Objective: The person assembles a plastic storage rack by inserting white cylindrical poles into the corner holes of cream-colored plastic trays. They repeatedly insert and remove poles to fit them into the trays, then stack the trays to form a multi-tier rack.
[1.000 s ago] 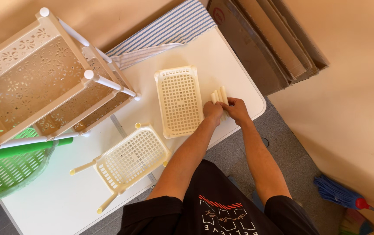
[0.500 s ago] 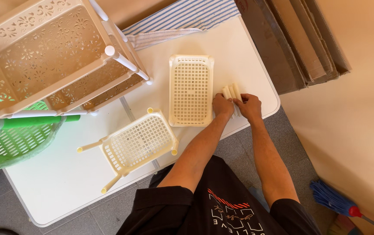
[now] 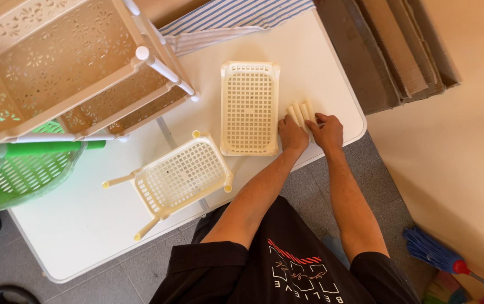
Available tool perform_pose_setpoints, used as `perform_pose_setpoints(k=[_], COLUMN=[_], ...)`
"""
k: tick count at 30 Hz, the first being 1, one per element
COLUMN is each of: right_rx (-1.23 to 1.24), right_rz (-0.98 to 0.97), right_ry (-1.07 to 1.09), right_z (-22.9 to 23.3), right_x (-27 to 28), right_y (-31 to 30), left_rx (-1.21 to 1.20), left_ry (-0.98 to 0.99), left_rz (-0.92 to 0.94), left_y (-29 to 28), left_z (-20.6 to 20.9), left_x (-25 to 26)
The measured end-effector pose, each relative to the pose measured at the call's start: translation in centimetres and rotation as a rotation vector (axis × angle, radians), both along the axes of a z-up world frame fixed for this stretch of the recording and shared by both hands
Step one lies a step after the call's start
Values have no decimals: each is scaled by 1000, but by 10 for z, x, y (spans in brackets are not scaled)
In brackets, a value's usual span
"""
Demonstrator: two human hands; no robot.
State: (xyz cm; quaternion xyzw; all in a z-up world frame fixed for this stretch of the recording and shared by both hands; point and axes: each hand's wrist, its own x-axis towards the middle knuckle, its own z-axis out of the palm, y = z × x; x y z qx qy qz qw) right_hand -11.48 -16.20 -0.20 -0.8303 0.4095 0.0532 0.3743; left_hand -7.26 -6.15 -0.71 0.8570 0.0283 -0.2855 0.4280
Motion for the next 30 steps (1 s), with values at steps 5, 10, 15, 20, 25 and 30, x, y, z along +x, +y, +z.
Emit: perform_pose_setpoints(k=[5, 10, 15, 20, 25, 30], right_rx=[-35, -11, -24, -143, -47, -84], right_rz=[42, 26, 12, 23, -2, -41], right_ry=[-71, -69, -58, -129, -162, -146], right_z=[-8, -12, -3, 19, 30, 26], right_x=[-5, -6, -3, 8, 32, 30], right_y=[-4, -6, -9, 0, 7, -4], left_rx=[-6, 6, -172, -79, 169, 247], left_ry=[-44, 35, -314, -598, -483, -583], left_rz=[-27, -59, -208, -62, -36, -8], left_y=[3, 1, 23, 109, 149, 152], left_z=[-5, 4, 18, 21, 12, -6], left_x=[0, 0, 36, 124, 144, 143])
